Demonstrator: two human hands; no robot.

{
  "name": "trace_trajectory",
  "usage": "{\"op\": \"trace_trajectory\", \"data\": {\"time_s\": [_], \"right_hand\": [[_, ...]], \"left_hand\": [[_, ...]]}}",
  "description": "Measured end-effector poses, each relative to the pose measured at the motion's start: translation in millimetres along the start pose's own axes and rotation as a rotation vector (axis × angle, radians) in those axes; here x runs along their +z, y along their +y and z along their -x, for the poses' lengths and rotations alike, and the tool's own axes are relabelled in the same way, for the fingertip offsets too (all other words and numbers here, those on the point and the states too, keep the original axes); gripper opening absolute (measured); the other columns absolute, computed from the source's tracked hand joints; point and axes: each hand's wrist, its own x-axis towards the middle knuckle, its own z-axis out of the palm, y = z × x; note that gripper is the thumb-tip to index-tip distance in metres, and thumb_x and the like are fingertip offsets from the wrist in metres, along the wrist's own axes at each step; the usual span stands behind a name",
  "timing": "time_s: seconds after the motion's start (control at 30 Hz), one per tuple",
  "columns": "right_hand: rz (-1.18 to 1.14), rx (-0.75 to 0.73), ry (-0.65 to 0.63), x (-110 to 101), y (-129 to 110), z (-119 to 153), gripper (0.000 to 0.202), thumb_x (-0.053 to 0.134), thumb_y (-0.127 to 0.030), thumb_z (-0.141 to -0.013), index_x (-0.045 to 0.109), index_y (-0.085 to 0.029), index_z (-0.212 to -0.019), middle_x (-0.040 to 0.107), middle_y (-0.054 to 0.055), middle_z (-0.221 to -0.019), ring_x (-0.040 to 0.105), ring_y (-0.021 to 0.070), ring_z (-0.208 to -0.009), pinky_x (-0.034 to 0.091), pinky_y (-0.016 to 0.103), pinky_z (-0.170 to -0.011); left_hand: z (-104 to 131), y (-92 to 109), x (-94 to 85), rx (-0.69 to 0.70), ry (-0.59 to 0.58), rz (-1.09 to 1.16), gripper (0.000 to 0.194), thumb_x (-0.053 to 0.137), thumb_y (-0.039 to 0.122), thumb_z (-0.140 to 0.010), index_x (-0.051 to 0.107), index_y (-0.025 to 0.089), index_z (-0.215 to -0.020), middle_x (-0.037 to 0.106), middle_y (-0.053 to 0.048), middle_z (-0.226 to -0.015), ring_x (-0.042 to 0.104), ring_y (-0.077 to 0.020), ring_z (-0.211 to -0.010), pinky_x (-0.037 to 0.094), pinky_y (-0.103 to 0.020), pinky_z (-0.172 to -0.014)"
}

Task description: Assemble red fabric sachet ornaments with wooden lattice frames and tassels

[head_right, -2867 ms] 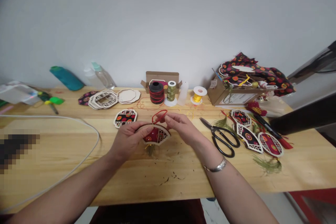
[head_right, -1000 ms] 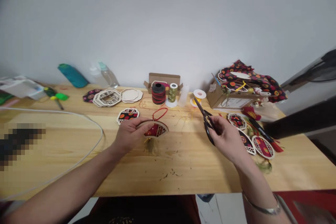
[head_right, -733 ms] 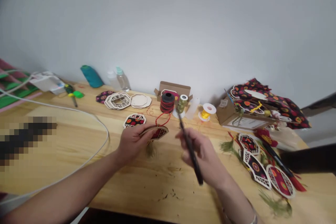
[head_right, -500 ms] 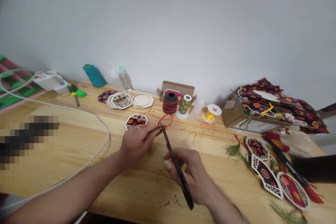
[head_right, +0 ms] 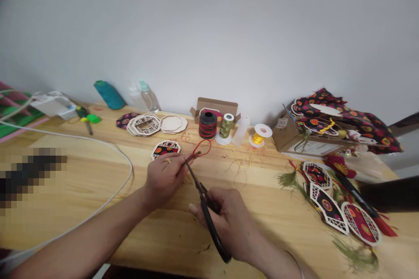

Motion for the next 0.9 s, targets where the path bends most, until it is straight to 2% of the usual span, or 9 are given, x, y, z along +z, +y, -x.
{"op": "trace_trajectory", "data": {"time_s": [0.2, 0.3, 0.43, 0.53, 0.63, 0.77, 0.9], "right_hand": [[0.033, -0.03, 0.092, -3, 3, -1, 0.038, 0.05, -0.044, -0.087, 0.038, -0.019, -0.062, 0.03, -0.006, -0.058, 0.03, 0.0083, -0.055, 0.024, 0.022, -0.049], [0.053, -0.044, 0.023, -3, 1, 0, 0.031, 0.048, -0.037, -0.089, 0.041, -0.019, -0.064, 0.035, -0.005, -0.06, 0.033, 0.009, -0.057, 0.026, 0.022, -0.05], [0.04, -0.099, -0.071, -5, -6, 4, 0.023, 0.046, -0.033, -0.091, 0.048, -0.018, -0.073, 0.048, -0.003, -0.067, 0.04, 0.0101, -0.062, 0.032, 0.022, -0.055], [0.078, -0.126, -0.095, -7, -6, 5, 0.02, 0.049, -0.035, -0.091, 0.053, -0.018, -0.081, 0.05, -0.003, -0.068, 0.042, 0.0101, -0.062, 0.032, 0.022, -0.055], [0.098, -0.121, -0.053, -8, -1, 4, 0.02, 0.053, -0.037, -0.089, 0.058, -0.018, -0.085, 0.045, -0.005, -0.063, 0.037, 0.0092, -0.058, 0.028, 0.022, -0.052], [0.015, -0.07, -0.077, -7, 4, 1, 0.025, 0.055, -0.04, -0.087, 0.059, -0.016, -0.082, 0.042, -0.005, -0.06, 0.035, 0.008, -0.055, 0.026, 0.021, -0.049], [0.012, -0.052, -0.11, -8, 5, 1, 0.024, 0.064, -0.039, -0.081, 0.061, -0.015, -0.08, 0.042, -0.006, -0.059, 0.034, 0.0073, -0.054, 0.025, 0.021, -0.048]], "left_hand": [[-2, 1, 1.2, -0.027, 0.053, -0.009, 0.015, 0.057, 0.019, -0.088, 0.068, 0.009, -0.091, 0.074, -0.006, -0.067, 0.068, -0.0167, -0.057, 0.058, -0.03, -0.067], [-4, 1, -0.2, -0.016, 0.044, -0.024, 0.015, 0.057, 0.019, -0.088, 0.068, 0.011, -0.092, 0.072, -0.003, -0.062, 0.066, -0.0149, -0.053, 0.058, -0.029, -0.071], [-5, 1, -2.2, -0.017, 0.046, -0.008, 0.015, 0.054, 0.018, -0.089, 0.067, 0.012, -0.091, 0.074, -0.004, -0.069, 0.067, -0.0142, -0.057, 0.056, -0.027, -0.071], [-3, 1, -2.5, -0.12, -0.011, 0.032, 0.017, 0.053, 0.022, -0.09, 0.069, 0.015, -0.09, 0.075, -0.004, -0.072, 0.067, -0.0144, -0.06, 0.052, -0.024, -0.061], [-2, 1, -3.0, -0.204, -0.072, 0.065, 0.021, 0.052, 0.025, -0.091, 0.07, 0.015, -0.088, 0.074, -0.004, -0.07, 0.065, -0.0137, -0.056, 0.047, -0.023, -0.053], [-2, 2, -5.0, -0.244, -0.117, 0.095, 0.027, 0.05, 0.028, -0.092, 0.072, 0.014, -0.087, 0.073, -0.005, -0.066, 0.066, -0.0147, -0.056, 0.047, -0.024, -0.055], [-6, 4, -7.9, -0.461, -0.22, 0.311, 0.021, 0.054, 0.029, -0.09, 0.073, 0.02, -0.094, 0.076, -0.001, -0.078, 0.069, -0.0129, -0.065, 0.05, -0.021, -0.059]]}}
